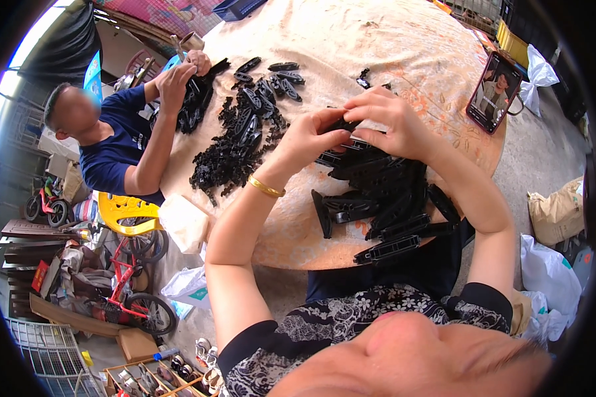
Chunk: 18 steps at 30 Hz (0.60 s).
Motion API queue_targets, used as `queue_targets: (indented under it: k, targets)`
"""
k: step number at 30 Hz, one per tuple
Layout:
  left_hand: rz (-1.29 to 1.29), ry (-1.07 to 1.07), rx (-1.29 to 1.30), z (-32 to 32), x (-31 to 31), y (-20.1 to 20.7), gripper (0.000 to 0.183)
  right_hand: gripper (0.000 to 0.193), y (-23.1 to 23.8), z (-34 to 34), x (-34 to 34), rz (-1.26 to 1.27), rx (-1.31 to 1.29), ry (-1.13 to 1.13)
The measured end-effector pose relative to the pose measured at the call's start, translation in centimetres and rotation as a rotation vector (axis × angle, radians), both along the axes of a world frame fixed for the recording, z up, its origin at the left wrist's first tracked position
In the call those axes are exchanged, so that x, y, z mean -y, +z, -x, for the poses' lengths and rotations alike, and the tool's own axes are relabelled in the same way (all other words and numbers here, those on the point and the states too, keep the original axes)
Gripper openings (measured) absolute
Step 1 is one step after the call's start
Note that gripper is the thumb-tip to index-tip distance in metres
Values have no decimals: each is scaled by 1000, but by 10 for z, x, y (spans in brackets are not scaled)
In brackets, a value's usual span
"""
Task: The person assembles plastic components by hand, attaching small clips and connectors onto larger plastic frames at a table.
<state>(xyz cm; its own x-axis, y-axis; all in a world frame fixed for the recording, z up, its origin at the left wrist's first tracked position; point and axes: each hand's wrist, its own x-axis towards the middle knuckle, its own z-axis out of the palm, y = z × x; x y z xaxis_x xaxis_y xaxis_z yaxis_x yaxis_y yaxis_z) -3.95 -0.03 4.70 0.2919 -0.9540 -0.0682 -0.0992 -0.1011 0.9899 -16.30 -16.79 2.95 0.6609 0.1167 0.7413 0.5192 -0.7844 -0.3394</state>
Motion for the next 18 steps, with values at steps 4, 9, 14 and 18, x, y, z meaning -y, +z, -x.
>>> queue_targets:
  k: [4,9,14,18]
  targets:
    - [109,53,401,6,1,-9,37,31,-6,-2,0,-251,-187,5]
    - [180,137,780,14,0,-7,34,32,-6,1,4,-101,-199,-26]
    - [22,-38,717,7,-8,10,35,28,-7,1,9,-390,-424,110]
    - [-33,-121,629,-8,-14,20,27,28,-25,-18,52,-632,-336,76]
